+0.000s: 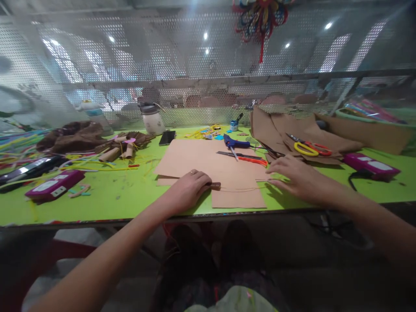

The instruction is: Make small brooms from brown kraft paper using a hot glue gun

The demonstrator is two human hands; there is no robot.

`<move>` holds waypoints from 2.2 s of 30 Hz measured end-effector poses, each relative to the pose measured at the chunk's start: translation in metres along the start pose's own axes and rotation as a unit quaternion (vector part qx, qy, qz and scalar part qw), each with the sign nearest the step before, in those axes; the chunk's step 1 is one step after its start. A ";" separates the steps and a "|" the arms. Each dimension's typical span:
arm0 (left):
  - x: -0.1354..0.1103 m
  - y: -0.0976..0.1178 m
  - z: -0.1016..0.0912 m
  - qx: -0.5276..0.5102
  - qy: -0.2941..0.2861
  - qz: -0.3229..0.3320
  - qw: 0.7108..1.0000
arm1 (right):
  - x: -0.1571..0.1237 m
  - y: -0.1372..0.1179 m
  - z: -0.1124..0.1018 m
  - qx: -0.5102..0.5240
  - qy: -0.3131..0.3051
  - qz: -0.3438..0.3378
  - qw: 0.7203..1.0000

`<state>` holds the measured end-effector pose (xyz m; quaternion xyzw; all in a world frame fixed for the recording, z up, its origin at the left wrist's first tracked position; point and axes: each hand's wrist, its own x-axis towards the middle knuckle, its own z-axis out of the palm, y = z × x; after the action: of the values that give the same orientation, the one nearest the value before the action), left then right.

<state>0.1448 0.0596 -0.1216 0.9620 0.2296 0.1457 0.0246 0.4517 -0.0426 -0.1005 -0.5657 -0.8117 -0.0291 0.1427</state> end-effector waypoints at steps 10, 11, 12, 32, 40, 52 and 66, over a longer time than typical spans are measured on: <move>-0.002 0.000 0.001 0.019 -0.008 0.003 1.000 | 0.006 -0.077 0.026 -0.143 -0.021 -0.156 0.977; -0.002 0.000 0.001 0.017 -0.009 0.004 1.000 | 0.008 -0.078 0.027 -0.148 -0.027 -0.162 0.975; -0.002 0.001 0.000 0.014 -0.009 0.005 1.000 | 0.009 -0.079 0.027 -0.152 -0.032 -0.166 0.974; -0.012 -0.026 -0.023 -0.014 -0.004 -0.063 0.998 | 0.047 -0.092 0.043 -0.207 0.008 -0.216 0.954; -0.016 -0.032 -0.012 0.013 0.012 -0.067 0.998 | 0.062 -0.078 0.063 -0.167 0.042 -0.202 0.964; -0.018 -0.029 -0.007 0.035 0.022 -0.055 0.998 | 0.062 -0.078 0.072 -0.098 0.055 -0.149 0.982; -0.014 -0.033 -0.006 0.049 0.009 -0.056 0.997 | 0.062 -0.077 0.068 -0.097 0.032 -0.146 0.984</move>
<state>0.1164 0.0827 -0.1233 0.9465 0.2900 0.1410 -0.0161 0.3475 0.0005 -0.1403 -0.4512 -0.8738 -0.1464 0.1074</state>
